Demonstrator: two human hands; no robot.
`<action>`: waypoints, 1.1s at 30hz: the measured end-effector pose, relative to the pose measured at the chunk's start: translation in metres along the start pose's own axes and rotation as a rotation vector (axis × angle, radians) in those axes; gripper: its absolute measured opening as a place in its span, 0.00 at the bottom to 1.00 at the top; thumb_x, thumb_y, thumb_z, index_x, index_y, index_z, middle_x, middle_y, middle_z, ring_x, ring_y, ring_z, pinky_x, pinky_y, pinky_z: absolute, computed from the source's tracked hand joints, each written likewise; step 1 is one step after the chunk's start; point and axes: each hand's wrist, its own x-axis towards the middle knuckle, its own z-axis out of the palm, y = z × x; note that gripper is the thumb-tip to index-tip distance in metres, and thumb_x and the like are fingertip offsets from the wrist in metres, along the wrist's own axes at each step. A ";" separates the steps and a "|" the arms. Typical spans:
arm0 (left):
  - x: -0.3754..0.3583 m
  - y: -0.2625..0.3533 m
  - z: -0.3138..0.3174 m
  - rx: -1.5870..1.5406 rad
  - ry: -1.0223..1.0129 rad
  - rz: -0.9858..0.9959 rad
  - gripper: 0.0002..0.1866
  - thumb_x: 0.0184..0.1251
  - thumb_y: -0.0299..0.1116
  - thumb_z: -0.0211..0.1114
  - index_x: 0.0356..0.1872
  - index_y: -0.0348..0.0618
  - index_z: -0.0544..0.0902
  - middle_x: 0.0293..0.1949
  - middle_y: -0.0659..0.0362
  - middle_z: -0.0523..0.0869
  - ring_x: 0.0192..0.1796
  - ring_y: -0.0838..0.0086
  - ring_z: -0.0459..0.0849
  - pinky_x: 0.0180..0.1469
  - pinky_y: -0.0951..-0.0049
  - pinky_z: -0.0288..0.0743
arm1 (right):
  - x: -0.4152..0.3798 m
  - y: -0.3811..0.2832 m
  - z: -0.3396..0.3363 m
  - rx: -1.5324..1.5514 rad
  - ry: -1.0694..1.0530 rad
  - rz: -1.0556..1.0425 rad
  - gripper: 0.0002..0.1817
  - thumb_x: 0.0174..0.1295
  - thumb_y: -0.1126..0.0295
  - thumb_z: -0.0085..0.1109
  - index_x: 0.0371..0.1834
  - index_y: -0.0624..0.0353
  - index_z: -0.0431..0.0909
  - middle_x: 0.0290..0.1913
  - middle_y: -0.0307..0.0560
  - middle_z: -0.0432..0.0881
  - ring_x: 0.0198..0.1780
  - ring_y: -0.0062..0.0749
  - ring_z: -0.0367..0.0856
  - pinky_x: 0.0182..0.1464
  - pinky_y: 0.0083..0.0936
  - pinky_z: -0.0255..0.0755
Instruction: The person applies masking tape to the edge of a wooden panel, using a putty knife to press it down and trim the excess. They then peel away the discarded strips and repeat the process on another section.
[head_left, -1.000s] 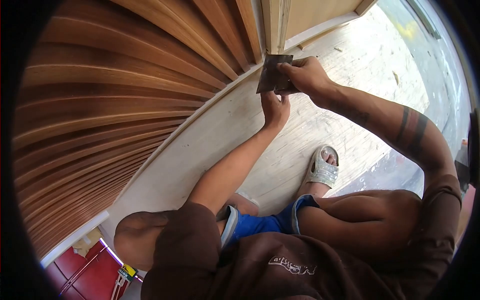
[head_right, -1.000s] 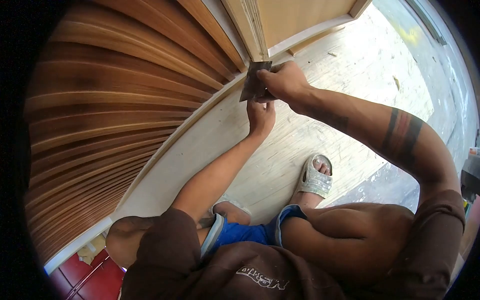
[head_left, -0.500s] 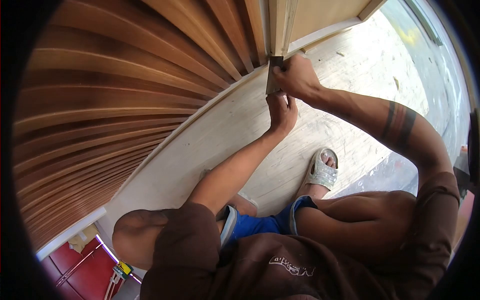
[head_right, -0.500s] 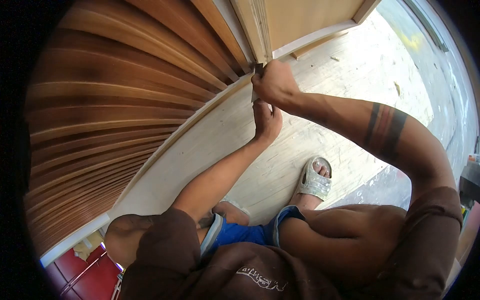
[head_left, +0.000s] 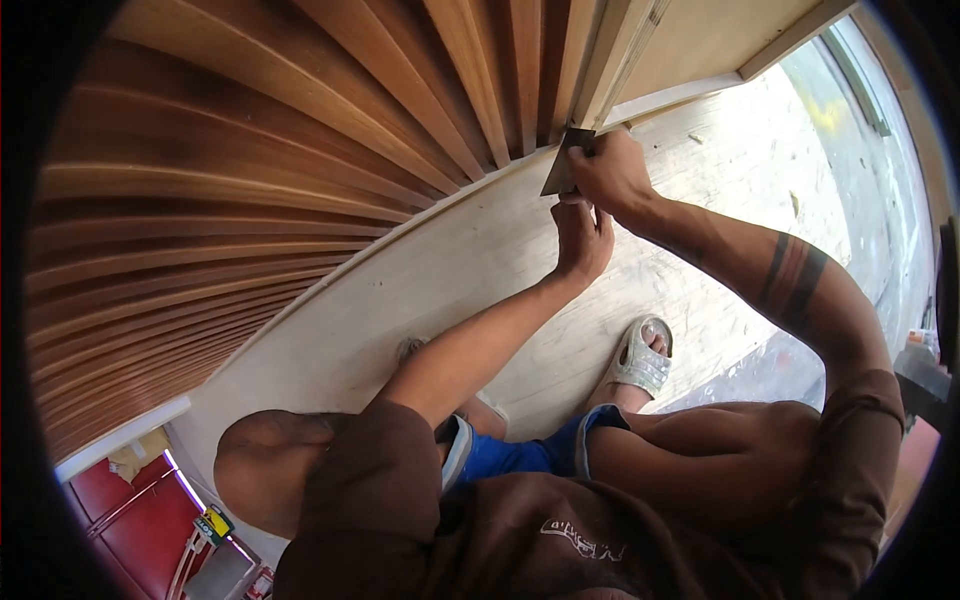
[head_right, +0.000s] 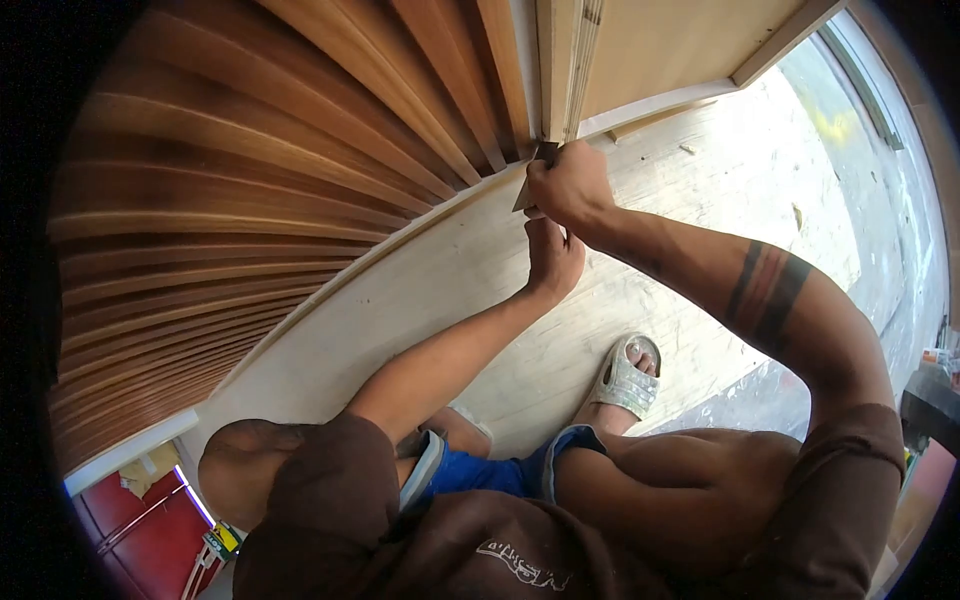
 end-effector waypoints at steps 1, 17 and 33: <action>-0.002 0.003 -0.003 -0.013 -0.060 -0.049 0.16 0.77 0.25 0.63 0.60 0.34 0.71 0.55 0.39 0.78 0.59 0.42 0.76 0.60 0.44 0.66 | -0.001 0.000 0.000 0.005 -0.009 0.006 0.17 0.71 0.70 0.58 0.38 0.80 0.84 0.31 0.65 0.91 0.31 0.48 0.95 0.35 0.36 0.91; 0.005 0.016 -0.013 -0.097 -0.130 -0.114 0.17 0.79 0.25 0.60 0.62 0.30 0.70 0.57 0.34 0.79 0.59 0.38 0.75 0.61 0.41 0.66 | 0.005 -0.002 0.002 0.179 -0.022 0.153 0.16 0.72 0.70 0.57 0.44 0.80 0.82 0.36 0.66 0.91 0.34 0.48 0.95 0.34 0.35 0.92; 0.003 0.015 -0.006 -0.037 -0.016 -0.078 0.17 0.74 0.22 0.64 0.60 0.37 0.72 0.55 0.44 0.85 0.57 0.49 0.82 0.61 0.48 0.64 | 0.013 0.006 0.016 0.142 0.023 0.114 0.17 0.73 0.69 0.60 0.41 0.79 0.83 0.34 0.65 0.91 0.31 0.50 0.95 0.34 0.36 0.92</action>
